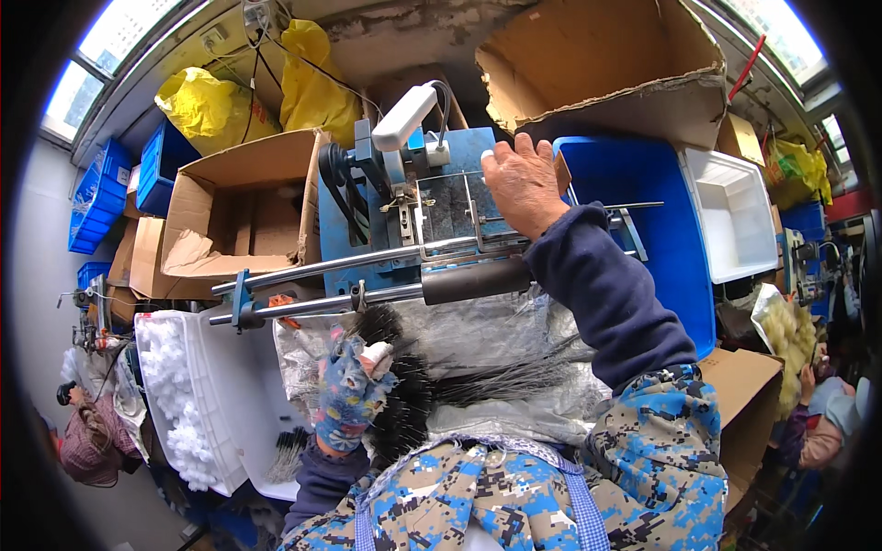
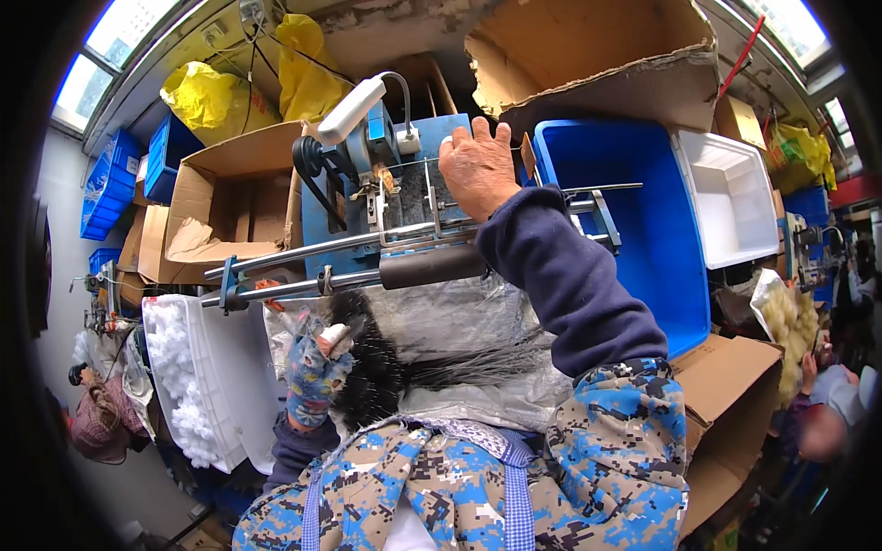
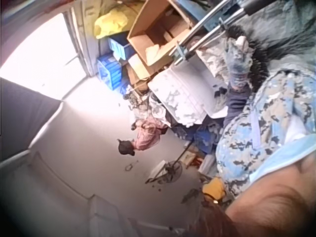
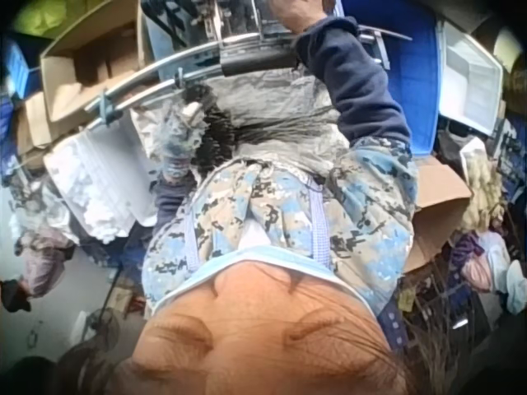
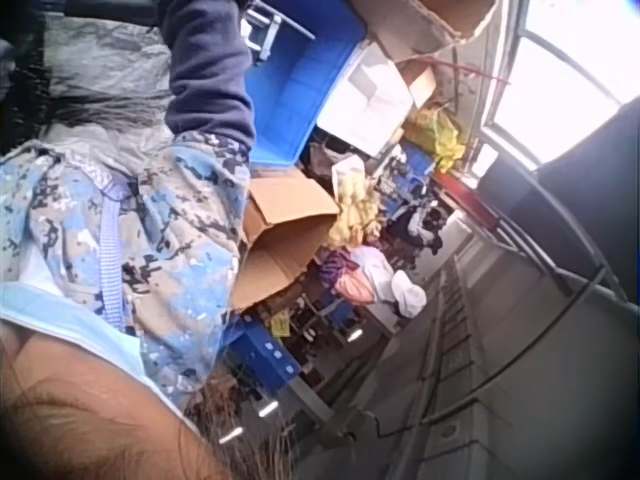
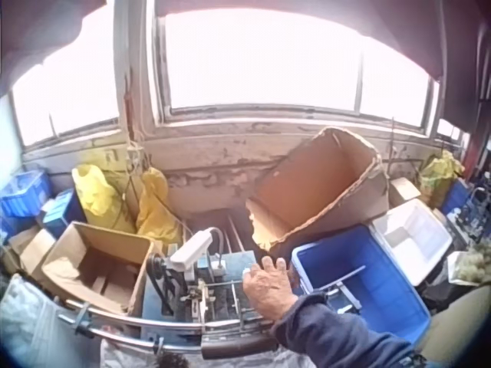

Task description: The person operates a small blue machine by repeatedly pressing a lever with their right hand while holding a bundle of black bristles with their left hand. The person wears a patterned glove on the left hand and a white bandage on the right index finger. The machine processes the bristles, and the person maintains a steady rhythm throughout the clip.

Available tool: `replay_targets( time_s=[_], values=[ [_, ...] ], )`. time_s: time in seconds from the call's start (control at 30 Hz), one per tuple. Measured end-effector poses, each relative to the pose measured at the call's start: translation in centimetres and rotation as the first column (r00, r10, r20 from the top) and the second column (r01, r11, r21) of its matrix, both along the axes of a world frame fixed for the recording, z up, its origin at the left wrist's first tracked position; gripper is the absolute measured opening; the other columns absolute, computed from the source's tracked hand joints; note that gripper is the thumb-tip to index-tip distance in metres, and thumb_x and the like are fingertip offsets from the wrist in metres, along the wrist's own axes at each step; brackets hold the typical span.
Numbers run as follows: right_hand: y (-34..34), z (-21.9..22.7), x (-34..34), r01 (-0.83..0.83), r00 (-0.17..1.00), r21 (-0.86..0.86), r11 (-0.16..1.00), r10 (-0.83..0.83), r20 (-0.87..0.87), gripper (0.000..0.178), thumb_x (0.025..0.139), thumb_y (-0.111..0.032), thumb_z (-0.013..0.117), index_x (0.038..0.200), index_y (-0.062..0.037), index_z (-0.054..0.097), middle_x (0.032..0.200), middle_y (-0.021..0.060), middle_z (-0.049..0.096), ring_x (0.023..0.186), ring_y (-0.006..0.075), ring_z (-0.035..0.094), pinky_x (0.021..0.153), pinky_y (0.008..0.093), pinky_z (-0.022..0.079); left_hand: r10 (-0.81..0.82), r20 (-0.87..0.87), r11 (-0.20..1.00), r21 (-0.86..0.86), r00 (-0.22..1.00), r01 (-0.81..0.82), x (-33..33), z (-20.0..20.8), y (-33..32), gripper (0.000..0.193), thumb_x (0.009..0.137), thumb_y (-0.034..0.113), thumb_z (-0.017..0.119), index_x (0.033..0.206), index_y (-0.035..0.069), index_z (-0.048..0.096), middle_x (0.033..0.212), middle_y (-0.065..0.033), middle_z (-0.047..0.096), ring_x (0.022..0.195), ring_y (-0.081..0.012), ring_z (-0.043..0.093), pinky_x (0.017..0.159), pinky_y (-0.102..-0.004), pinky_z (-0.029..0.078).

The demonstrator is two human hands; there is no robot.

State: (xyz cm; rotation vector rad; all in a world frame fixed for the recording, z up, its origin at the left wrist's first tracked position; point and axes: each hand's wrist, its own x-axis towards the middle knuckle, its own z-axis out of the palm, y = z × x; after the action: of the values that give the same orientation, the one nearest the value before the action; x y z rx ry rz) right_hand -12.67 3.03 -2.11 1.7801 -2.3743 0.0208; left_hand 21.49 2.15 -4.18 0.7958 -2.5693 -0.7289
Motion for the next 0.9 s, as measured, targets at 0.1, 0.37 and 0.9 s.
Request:
replay_targets(
  time_s=[0.1, 0.37, 0.9],
  values=[
    [0.0, 0.4, -0.5, -0.012, 1.000, 0.185, 0.983, 0.012, -0.001, 0.015, 0.077, -0.008, 0.053, 0.084, -0.0081, 0.066, 0.086, 0.0088, 0.066, 0.095, 0.0242, 0.056, 0.088, 0.0462, 0.034, 0.134, -0.184, 0.984, 0.142, 0.974, -0.109, -0.2, 0.2, -0.2, 0.035, 0.066, 0.016, 0.071, 0.100, 0.009, 0.064, 0.096, -0.0121, 0.060, 0.093, -0.0312, 0.055, 0.077, -0.0414, 0.041],
    [9.7, 4.9, 7.8, -0.395, 0.781, -0.164, 0.904, 0.425, 0.458, 0.013, 0.072, -0.007, 0.060, 0.084, -0.0020, 0.060, 0.077, 0.0105, 0.060, 0.079, 0.0244, 0.053, 0.071, 0.0374, 0.039, 0.510, -0.363, 0.718, 0.678, 0.780, -0.155, 0.9, 0.8, 0.2, 0.023, 0.086, 0.011, 0.060, 0.105, 0.000, 0.059, 0.076, -0.0064, 0.061, 0.056, -0.0085, 0.055, 0.045, -0.0190, 0.042],
    [-0.9, 1.8, 4.4, -0.151, 0.932, -0.347, 0.926, 0.251, 0.263, 0.009, 0.074, 0.000, 0.056, 0.080, -0.0045, 0.060, 0.084, 0.0105, 0.056, 0.082, 0.0271, 0.054, 0.068, 0.0379, 0.046, 0.068, 0.305, 0.992, -0.123, 0.950, -0.031, 3.8, -4.9, -2.9, 0.035, 0.065, 0.014, 0.069, 0.100, 0.010, 0.062, 0.088, -0.0126, 0.059, 0.081, -0.0309, 0.057, 0.082, -0.0440, 0.044]
  ],
)
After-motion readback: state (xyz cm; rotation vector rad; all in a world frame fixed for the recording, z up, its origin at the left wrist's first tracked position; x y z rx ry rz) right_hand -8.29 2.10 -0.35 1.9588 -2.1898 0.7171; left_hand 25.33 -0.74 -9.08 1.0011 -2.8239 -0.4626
